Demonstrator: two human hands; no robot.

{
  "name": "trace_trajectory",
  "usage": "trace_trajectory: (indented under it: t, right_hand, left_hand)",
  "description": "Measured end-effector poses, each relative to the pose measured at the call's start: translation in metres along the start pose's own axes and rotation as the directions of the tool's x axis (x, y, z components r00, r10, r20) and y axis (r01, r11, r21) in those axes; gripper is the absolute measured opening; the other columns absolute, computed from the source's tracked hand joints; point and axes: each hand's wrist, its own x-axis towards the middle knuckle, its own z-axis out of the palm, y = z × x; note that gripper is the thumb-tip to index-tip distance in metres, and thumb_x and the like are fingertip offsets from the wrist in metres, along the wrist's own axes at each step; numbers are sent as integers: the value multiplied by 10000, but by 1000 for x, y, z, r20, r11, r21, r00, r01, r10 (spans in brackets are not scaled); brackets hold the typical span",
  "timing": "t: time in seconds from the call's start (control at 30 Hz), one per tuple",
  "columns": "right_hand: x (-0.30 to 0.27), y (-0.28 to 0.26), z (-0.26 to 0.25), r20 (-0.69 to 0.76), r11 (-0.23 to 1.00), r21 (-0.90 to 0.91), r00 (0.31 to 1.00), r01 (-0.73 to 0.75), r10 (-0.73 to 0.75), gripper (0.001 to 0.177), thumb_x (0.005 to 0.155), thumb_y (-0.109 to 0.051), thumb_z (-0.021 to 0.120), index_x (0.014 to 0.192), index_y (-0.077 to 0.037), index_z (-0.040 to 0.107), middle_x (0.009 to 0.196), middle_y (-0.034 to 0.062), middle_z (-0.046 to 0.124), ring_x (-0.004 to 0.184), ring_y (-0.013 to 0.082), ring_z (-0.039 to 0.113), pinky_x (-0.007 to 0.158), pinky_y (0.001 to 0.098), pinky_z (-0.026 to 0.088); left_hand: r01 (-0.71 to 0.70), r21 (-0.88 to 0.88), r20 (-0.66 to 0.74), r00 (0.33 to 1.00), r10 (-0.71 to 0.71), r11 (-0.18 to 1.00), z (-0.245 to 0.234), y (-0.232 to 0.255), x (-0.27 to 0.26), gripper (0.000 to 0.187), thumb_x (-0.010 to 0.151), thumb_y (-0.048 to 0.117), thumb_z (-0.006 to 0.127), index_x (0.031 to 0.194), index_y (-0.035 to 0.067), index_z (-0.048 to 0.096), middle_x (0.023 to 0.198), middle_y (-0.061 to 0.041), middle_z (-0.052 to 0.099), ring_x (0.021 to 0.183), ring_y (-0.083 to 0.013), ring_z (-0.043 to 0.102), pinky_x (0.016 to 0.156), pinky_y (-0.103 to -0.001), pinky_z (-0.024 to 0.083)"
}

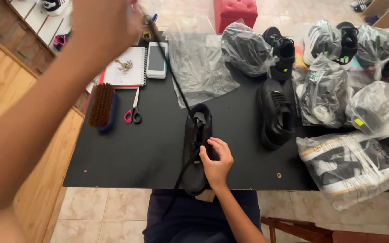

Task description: Threading laces through the eyelets of a black sneaker on a store counter

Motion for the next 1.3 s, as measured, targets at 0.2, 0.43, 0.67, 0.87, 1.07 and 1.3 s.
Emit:
trace_trajectory:
  t: [0.2, 0.43, 0.67, 0.87, 1.07, 1.3]
  right_hand:
    - [62, -44, -31, 183, 951, 287, 981, -113, 62, 756, 817, -100, 777, 1488, -99, 430, 1495, 121, 508, 1117, 206, 622, 925, 326, 551]
    - [172, -48, -102, 169, 653, 667, 927, -358, 335, 299, 1029, -362, 522, 849, -137, 603, 429, 27, 325, 316, 113, 340, 348, 218, 248]
    - [261, 59, -162, 246, 988, 101, 966, -113, 85, 764, 1224, -20, 662, 1609, -151, 14, 1565, 436, 301, 727, 488, 721, 675, 590, 691]
    - [138, -16, -73, 449, 792, -205, 774, 576, -446, 113, 936, -200, 806, 826, -217, 783, 806, -14, 728, 729, 254, 684, 721, 363, 537]
    - [71, 4, -37, 702, 742, -160, 604, 651, -378, 212, 941, -311, 718, 1085, -165, 773, 1193, -37, 649, 723, 185, 718, 589, 323, 595]
    - [71, 1, -28, 721, 829, -126, 624, 545, -301, 93, 925, -266, 737, 974, -188, 752, 1061, -67, 637, 656, 180, 687, 556, 303, 545]
  left_hand:
    - [-75, -763, 41, 986, 164, 642, -90, 133, 3, 70, 848, 128, 715, 798, 80, 710, 958, -106, 653, 891, -290, 611, 706, -455, 490]
    - [160, -860, 67, 977, -205, 485, -104, 233, -131, 282, 914, 229, 692, 1174, 118, 684, 1167, -70, 671, 1091, -308, 703, 888, -406, 577]
    - [688, -477, 659, 692, -296, 547, -50, 262, -264, 397, 853, 427, 788, 1080, 148, 620, 817, -30, 649, 761, -266, 710, 630, -383, 561]
    - [818, -514, 767, 573, -290, 257, -51, 242, -243, 112, 978, 229, 652, 1002, 128, 692, 749, -87, 704, 750, -328, 727, 621, -420, 575]
    - [741, -577, 816, 543, -198, -344, -68, 197, -212, 265, 947, 95, 619, 1201, 120, 690, 595, -19, 664, 526, -67, 529, 497, -196, 448]
    - [204, -705, 656, 550, -517, -679, -103, 128, -182, 376, 942, 65, 586, 1312, -3, 568, 1101, -269, 667, 749, -209, 653, 524, -263, 531]
